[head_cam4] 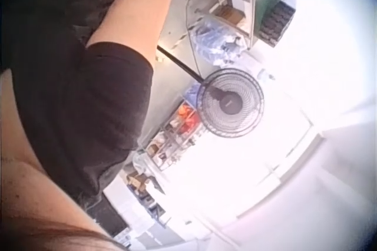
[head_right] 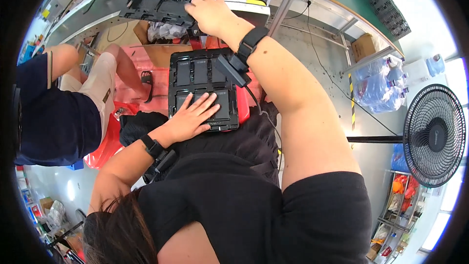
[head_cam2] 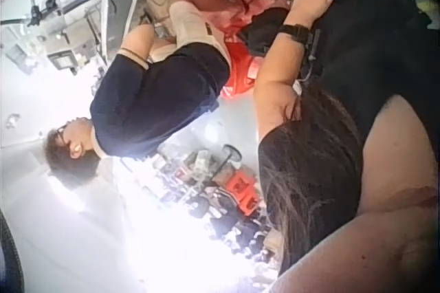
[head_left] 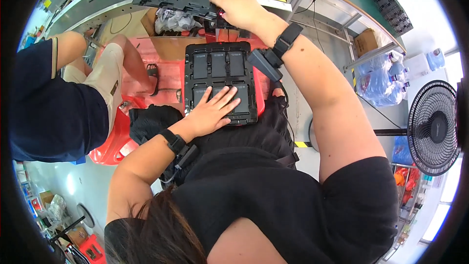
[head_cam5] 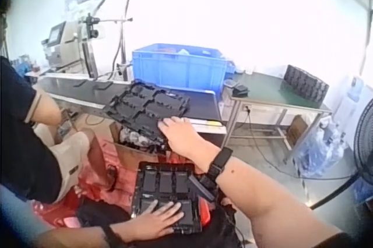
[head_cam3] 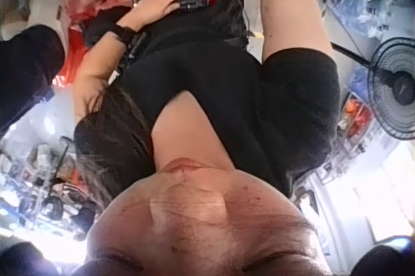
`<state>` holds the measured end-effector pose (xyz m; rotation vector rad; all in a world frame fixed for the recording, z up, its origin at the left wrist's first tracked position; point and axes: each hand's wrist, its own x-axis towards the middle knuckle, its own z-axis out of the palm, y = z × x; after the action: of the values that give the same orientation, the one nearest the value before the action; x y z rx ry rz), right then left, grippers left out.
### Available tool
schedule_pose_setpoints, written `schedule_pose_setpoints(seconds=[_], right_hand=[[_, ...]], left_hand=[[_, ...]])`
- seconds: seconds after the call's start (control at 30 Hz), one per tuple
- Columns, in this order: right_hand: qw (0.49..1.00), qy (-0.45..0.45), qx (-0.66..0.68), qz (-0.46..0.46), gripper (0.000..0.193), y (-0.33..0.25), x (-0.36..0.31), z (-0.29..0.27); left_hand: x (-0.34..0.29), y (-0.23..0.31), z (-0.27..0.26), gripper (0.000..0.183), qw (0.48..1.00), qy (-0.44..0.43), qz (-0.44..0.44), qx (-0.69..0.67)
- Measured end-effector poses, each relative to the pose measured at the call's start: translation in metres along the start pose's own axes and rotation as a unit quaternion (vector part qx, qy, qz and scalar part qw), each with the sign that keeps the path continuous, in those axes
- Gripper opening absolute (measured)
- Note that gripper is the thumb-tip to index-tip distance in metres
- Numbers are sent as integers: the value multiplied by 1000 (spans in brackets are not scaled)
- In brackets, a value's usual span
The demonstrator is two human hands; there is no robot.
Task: Assembling and inspecting black plastic electronic housing components at a workstation.
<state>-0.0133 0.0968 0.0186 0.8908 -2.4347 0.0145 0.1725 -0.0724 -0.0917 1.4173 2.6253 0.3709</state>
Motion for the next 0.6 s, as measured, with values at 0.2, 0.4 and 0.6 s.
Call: schedule_pose_setpoints(seconds=[0.2,0.4,0.6], right_hand=[[994,-31,4,-108,30,-36,-20,-12],[985,-95,35,-143,43,-40,-34,-11],[973,-166,-56,-150,36,-27,-44,-1]], left_hand=[[3,-3,13,57,999,-31,22,6],[6,1,11,52,999,-33,23,35],[-4,-22,10,35,984,112,-40,-136]])
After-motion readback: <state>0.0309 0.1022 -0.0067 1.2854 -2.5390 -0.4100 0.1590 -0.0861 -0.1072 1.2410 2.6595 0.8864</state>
